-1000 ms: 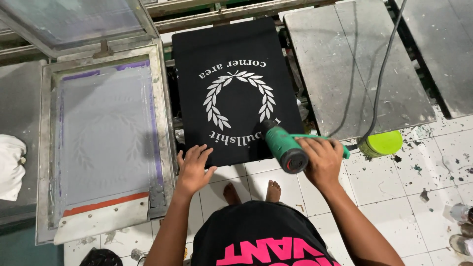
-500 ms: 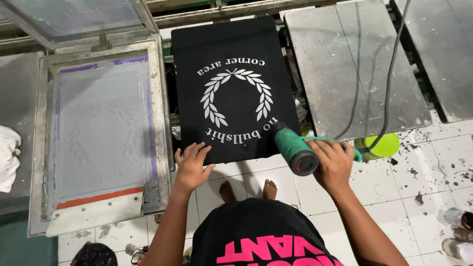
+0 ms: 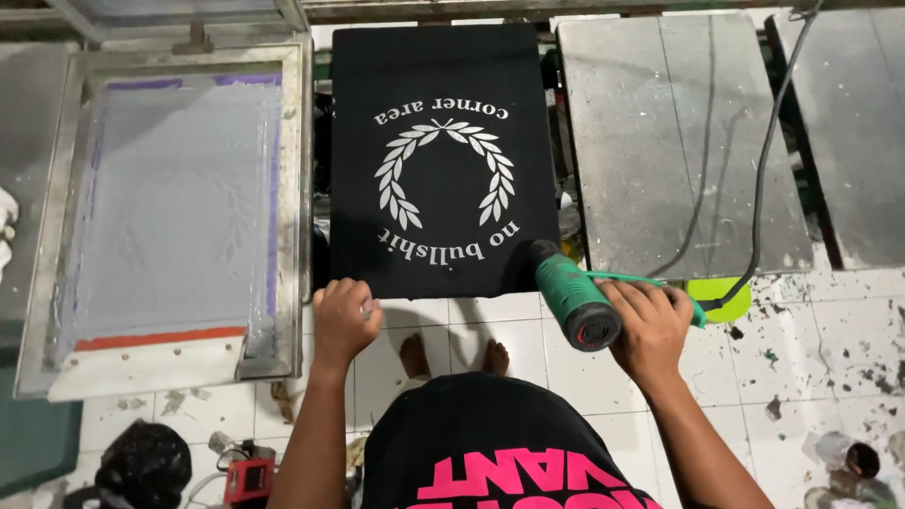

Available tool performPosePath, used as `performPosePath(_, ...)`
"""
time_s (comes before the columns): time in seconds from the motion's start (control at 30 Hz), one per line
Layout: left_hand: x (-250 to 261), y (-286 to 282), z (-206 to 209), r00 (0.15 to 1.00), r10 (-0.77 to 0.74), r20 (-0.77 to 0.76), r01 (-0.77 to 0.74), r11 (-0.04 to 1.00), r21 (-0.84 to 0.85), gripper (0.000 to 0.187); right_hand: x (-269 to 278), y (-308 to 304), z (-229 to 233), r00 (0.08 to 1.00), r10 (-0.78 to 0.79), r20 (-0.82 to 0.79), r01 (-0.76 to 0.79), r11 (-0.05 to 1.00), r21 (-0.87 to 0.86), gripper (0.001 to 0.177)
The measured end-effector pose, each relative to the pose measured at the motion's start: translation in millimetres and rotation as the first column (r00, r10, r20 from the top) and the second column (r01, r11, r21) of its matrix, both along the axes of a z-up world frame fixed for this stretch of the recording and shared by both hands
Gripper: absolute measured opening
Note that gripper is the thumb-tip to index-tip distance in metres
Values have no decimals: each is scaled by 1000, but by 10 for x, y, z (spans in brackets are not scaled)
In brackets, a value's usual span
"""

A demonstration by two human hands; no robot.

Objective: Using a handheld heat gun to dry the ink on a freshly screen-printed t-shirt.

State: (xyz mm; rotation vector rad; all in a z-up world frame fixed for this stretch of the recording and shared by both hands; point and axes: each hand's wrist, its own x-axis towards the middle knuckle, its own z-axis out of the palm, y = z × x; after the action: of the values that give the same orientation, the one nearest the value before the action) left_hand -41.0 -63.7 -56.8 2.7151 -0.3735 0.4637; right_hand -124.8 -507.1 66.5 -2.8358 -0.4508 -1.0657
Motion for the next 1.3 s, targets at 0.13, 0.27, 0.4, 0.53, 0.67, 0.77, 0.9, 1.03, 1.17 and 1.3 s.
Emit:
performPosePath(0.13, -157, -149, 196, 996, 52, 74, -49, 998, -44, 23, -4, -37, 46, 993, 111, -32, -110, 993, 45, 19)
performPosePath(0.27, -369, -292, 424, 997, 72, -6, -72, 994, -85, 20, 62, -64, 80, 985, 173, -24, -171, 983, 60, 19)
performPosePath(0.4, -548, -294, 313, 991, 123, -60, -127, 991, -51, 23, 147, -68, 28, 979, 203, -6, -202, 979, 34, 19)
performPosePath(0.53, -619, -255, 301, 990, 138, -15, -139, 989, -46, 14, 182, 124, 47, 955, 296, -33, -292, 952, 94, 24)
performPosePath(0.67, -558, -67, 206, 987, 160, 23, -156, 981, -117, 24, 238, 392, 72, 932, 363, -25, -357, 925, 130, 28)
performPosePath(0.77, -543, 71, 392, 984, 174, 35, -166, 973, -163, 20, 285, 613, 27, 938, 347, 1, -345, 932, 107, 28)
performPosePath(0.9, -493, 351, 579, 994, 108, 4, -105, 974, -200, 33, 348, 945, 29, 939, 344, 13, -344, 934, 97, 24)
performPosePath(1.03, -441, 686, 442, 997, 74, -23, -76, 985, -157, 36, 386, 1314, 35, 945, 324, 36, -326, 941, 87, 21)
performPosePath(1.17, -366, 961, 505, 999, -24, -42, 16, 984, -178, 37, 419, 1653, 0, 957, 284, 54, -287, 956, 67, 16)
performPosePath(1.3, -229, 1174, 594, 985, -139, -106, 119, 977, -175, 34, 496, 1922, -67, 961, 266, 82, -271, 960, 71, 16)
